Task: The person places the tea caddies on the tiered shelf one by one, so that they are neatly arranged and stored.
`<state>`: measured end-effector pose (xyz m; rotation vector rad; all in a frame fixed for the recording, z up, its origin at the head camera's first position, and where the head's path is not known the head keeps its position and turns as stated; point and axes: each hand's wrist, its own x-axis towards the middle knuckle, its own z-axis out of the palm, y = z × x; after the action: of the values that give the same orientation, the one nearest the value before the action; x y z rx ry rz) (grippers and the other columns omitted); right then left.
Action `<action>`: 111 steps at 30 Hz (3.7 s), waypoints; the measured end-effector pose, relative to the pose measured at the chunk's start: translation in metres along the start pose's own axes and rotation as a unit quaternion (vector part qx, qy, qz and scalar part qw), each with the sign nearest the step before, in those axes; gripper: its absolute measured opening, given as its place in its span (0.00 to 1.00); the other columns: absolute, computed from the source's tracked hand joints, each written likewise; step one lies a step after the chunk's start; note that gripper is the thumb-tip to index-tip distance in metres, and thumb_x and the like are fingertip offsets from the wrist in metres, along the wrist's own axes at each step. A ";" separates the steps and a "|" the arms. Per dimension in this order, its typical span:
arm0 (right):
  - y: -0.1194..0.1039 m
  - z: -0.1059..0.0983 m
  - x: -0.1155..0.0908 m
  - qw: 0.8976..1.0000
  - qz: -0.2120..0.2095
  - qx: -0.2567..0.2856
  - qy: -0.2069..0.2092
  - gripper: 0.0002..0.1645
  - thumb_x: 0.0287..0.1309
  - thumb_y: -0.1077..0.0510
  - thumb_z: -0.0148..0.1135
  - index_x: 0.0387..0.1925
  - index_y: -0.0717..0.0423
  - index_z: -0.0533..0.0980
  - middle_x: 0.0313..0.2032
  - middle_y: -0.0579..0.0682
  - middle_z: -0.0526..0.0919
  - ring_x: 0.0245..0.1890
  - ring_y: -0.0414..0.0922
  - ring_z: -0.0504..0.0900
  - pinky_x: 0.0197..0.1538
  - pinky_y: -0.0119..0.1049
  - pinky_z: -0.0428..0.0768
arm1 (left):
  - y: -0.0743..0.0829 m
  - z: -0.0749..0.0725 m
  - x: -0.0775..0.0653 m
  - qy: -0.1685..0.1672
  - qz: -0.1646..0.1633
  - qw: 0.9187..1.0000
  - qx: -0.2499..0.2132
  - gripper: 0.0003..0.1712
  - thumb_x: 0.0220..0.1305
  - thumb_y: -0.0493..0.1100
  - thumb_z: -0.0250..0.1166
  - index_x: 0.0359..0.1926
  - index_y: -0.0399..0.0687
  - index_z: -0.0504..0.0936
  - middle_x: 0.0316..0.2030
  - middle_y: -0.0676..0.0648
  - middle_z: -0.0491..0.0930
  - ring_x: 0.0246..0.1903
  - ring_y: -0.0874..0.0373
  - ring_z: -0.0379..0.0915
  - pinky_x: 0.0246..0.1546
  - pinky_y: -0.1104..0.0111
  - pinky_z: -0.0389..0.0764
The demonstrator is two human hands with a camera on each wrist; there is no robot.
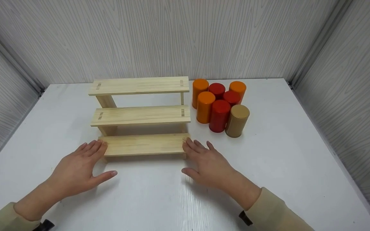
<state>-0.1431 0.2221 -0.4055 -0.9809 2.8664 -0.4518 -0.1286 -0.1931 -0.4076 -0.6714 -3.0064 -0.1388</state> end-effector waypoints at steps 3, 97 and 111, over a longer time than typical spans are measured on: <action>-0.001 0.000 -0.003 1.000 -0.002 0.001 0.003 0.47 0.74 0.39 0.63 0.82 0.55 0.60 0.81 0.53 0.59 0.79 0.57 0.62 0.77 0.67 0.59 | 0.001 0.000 -0.002 0.003 0.003 1.000 0.002 0.62 0.68 0.80 0.55 0.75 0.27 0.68 0.72 0.27 0.68 0.74 0.36 0.64 0.77 0.46 0.63; -0.012 -0.002 -0.032 1.000 0.008 -0.014 -0.007 0.46 0.75 0.37 0.61 0.83 0.53 0.60 0.81 0.52 0.61 0.78 0.55 0.64 0.77 0.66 0.59 | 0.017 0.000 -0.020 0.029 0.020 0.999 0.003 0.59 0.67 0.79 0.58 0.72 0.29 0.73 0.69 0.29 0.74 0.71 0.39 0.70 0.75 0.48 0.67; -0.010 -0.002 -0.032 1.000 0.015 -0.012 -0.012 0.48 0.74 0.34 0.61 0.83 0.52 0.59 0.81 0.51 0.60 0.79 0.55 0.63 0.78 0.66 0.58 | -0.001 -0.001 -0.008 0.051 -0.006 0.997 -0.050 0.60 0.69 0.76 0.60 0.75 0.25 0.66 0.72 0.29 0.70 0.73 0.37 0.66 0.75 0.46 0.67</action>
<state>-0.1127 0.2349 -0.4010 -0.9401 2.8669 -0.4023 -0.1216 -0.1981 -0.4075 -0.6344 -2.9219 -0.3155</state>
